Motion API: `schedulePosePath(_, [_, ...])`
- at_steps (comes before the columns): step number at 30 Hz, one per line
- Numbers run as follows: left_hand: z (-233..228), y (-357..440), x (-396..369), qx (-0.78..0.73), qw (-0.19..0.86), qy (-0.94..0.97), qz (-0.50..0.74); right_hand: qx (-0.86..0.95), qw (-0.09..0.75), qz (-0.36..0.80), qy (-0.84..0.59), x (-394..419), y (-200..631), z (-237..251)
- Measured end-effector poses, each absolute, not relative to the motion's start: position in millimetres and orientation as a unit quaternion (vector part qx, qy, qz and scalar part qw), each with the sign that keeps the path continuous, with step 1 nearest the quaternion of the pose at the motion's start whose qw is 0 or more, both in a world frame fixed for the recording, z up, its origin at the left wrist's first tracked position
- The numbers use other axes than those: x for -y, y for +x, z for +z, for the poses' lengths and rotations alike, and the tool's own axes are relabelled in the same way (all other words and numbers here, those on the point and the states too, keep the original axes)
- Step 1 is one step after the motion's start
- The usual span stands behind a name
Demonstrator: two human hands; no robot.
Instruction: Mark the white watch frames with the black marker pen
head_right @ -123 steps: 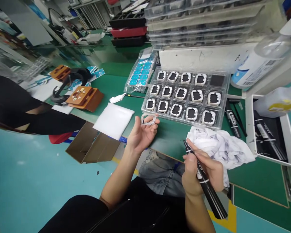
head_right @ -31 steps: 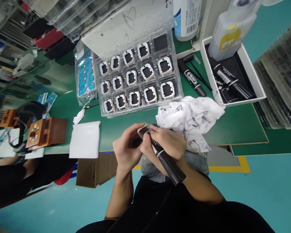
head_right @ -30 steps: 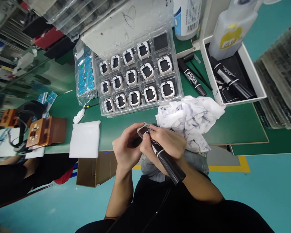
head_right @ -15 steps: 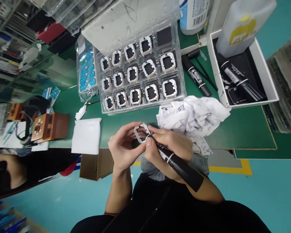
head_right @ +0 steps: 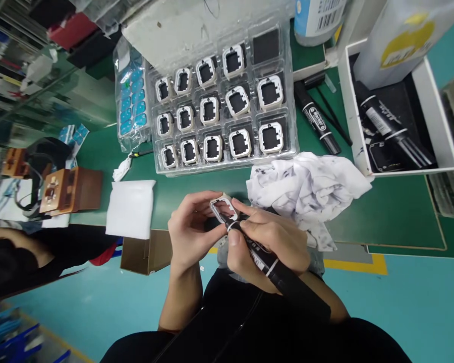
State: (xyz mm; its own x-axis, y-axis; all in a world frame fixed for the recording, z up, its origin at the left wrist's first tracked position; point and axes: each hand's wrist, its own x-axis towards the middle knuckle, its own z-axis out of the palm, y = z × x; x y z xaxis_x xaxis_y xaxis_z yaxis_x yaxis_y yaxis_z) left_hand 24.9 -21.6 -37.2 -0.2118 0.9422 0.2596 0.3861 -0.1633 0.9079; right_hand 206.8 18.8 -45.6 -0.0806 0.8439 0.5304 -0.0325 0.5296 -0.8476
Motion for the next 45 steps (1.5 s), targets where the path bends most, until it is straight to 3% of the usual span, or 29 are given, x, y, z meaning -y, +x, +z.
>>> schedulePosePath(12, [-30.5,26.9,22.5,-0.574,0.301,0.554,0.522,0.652,0.541,0.392,-0.359,-13.1,209.8,-32.3])
schedulePosePath(19, [-34.7,26.5,20.7,-0.576,0.312,0.552,0.517,0.644,0.569,0.403,-0.314,-16.8,216.4,-57.3])
schedulePosePath(23, [-26.9,12.9,18.0,-0.588,0.316,0.558,0.493,0.619,0.657,0.346,-0.255,-22.5,213.8,-63.9])
schedulePosePath(27, [0.6,-16.2,-19.0,-0.598,0.187,0.642,0.442,0.593,0.691,0.302,-0.281,-23.7,206.2,-58.7])
schedulePosePath(31, [24.0,-25.9,-114.3,-0.557,0.033,0.731,0.393,0.613,0.676,0.291,-0.288,-22.1,204.2,-56.1])
schedulePosePath(35, [27.4,-3.9,-224.1,-0.577,-0.007,0.759,0.301,0.609,0.681,0.264,-0.31,-21.8,202.4,-58.4])
schedulePosePath(38, [27.9,10.5,-259.2,-0.611,0.011,0.745,0.268,0.609,0.666,0.267,-0.339,-21.5,201.4,-58.9])
schedulePosePath(40, [27.8,10.0,-245.2,-0.618,0.041,0.715,0.323,0.611,0.659,0.268,-0.347,-21.7,201.9,-58.4])
schedulePosePath(42, [24.7,2.2,-203.1,-0.623,0.124,0.642,0.429,0.612,0.658,0.272,-0.345,-22.0,203.1,-58.5])
schedulePosePath(44, [17.7,-6.6,-142.7,-0.629,0.293,0.472,0.544,0.612,0.655,0.281,-0.342,-21.4,204.7,-60.4])
schedulePosePath(45, [13.0,-9.1,-110.4,-0.636,0.327,0.422,0.557,0.611,0.651,0.291,-0.344,-20.5,205.5,-62.3])
